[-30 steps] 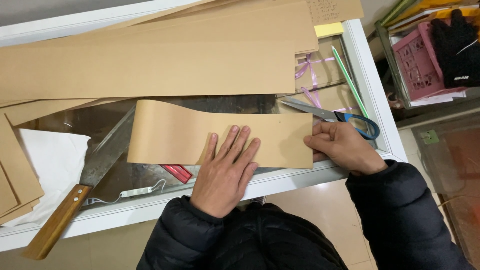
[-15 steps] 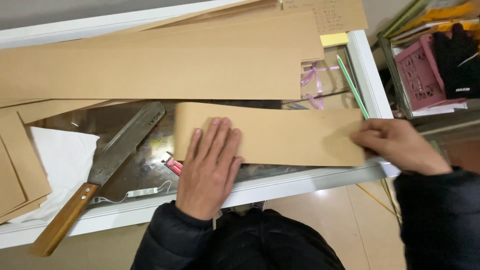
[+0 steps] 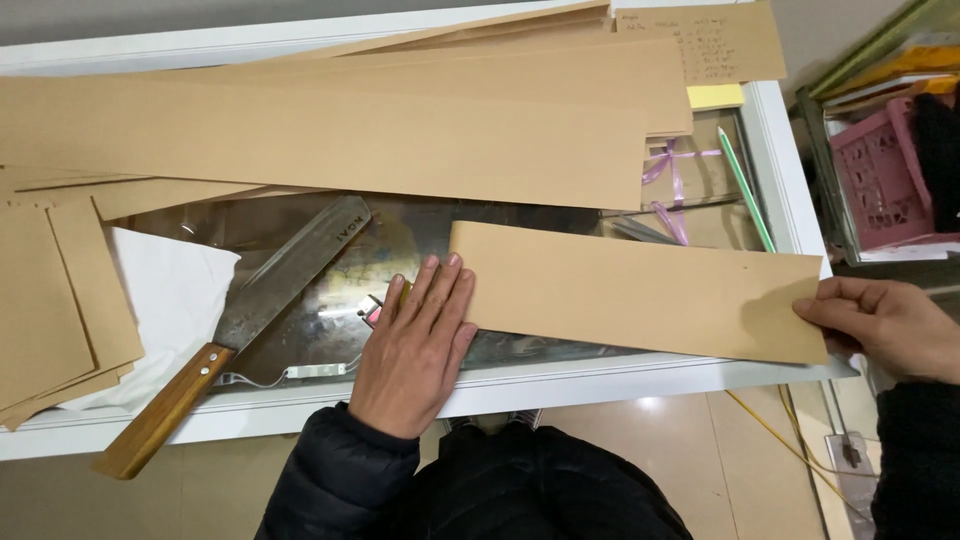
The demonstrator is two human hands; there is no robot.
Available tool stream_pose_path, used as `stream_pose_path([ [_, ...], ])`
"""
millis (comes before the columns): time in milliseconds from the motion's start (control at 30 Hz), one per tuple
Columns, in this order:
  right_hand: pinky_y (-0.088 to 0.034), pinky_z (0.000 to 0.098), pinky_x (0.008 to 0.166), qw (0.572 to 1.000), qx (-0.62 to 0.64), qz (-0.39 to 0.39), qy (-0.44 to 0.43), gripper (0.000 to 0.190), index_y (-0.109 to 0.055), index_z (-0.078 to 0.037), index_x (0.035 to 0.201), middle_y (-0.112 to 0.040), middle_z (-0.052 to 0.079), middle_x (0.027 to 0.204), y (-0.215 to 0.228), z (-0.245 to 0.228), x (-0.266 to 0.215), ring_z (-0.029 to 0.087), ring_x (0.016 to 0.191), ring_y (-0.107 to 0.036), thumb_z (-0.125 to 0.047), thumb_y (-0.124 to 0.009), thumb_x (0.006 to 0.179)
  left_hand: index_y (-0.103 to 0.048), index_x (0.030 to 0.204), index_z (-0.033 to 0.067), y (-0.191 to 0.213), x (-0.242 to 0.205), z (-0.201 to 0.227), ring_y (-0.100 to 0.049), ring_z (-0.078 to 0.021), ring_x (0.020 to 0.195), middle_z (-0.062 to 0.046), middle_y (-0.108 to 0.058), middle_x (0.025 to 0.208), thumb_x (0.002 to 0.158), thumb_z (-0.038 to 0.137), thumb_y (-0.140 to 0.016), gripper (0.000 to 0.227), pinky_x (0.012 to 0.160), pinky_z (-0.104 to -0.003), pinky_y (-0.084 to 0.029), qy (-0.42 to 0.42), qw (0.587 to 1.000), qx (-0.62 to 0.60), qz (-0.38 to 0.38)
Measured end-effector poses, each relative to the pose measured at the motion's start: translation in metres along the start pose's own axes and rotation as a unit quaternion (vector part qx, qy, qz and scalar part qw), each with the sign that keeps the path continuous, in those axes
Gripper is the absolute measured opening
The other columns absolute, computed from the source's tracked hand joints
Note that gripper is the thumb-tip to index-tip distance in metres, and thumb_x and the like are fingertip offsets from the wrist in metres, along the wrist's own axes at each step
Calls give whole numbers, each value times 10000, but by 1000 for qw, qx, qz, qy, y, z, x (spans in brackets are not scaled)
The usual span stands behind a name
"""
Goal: The person repeatedly folds rectangular cardboard sheets in half, uses a red lighter to burn a straight line along the fold, then uses a large cleaver to cut along the burned line. The cut pieces are stacked on the left side of the glass-topped table.
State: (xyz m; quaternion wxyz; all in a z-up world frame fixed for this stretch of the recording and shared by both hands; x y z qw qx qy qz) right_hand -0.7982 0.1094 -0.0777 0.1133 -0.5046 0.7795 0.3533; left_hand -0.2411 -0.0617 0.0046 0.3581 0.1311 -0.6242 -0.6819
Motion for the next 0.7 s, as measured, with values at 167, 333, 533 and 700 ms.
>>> stream_pose_path([
  [167,-391,341,577,1000,-13,14,-11,195,-793,58,1022,-687,174,818,2,3,-1,252,667,-566,-120,-828,1092,-410,1761,89,2,0,-1,-372,-334,1712,-101,-440,1830,1234,410,-424,617,1405,-607,-253,-10,1000,10,2],
  [333,-354,324,564,1000,-13,27,-2,194,-798,73,1027,-680,174,801,4,6,-3,237,641,-529,-110,-831,1085,-474,1727,80,6,1,-1,-388,-339,1700,-112,-518,1781,1237,401,-410,589,1389,-678,-217,-22,1000,-5,7],
  [533,-688,585,762,981,-152,100,-66,275,-799,146,1246,-862,405,983,-19,-68,-50,487,834,-807,-100,-821,1126,-433,1744,75,4,0,-4,-341,-327,1718,-109,-483,1800,1248,409,-345,605,1397,-673,-169,-21,999,-26,-13],
  [700,-613,494,779,919,-259,230,190,343,-766,80,1394,-790,273,1050,-34,-116,-65,352,913,-745,-181,-838,1183,-449,1736,73,5,0,-3,-342,-319,1717,-109,-494,1792,1244,416,-366,605,1400,-670,-173,-19,1000,-17,-5],
])
Point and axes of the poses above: each hand's wrist, its own x-axis towards the middle knuckle, its own y-axis out of the back of the hand, z = x × y, the point moved 8 cm from there along x, towards the middle knuckle
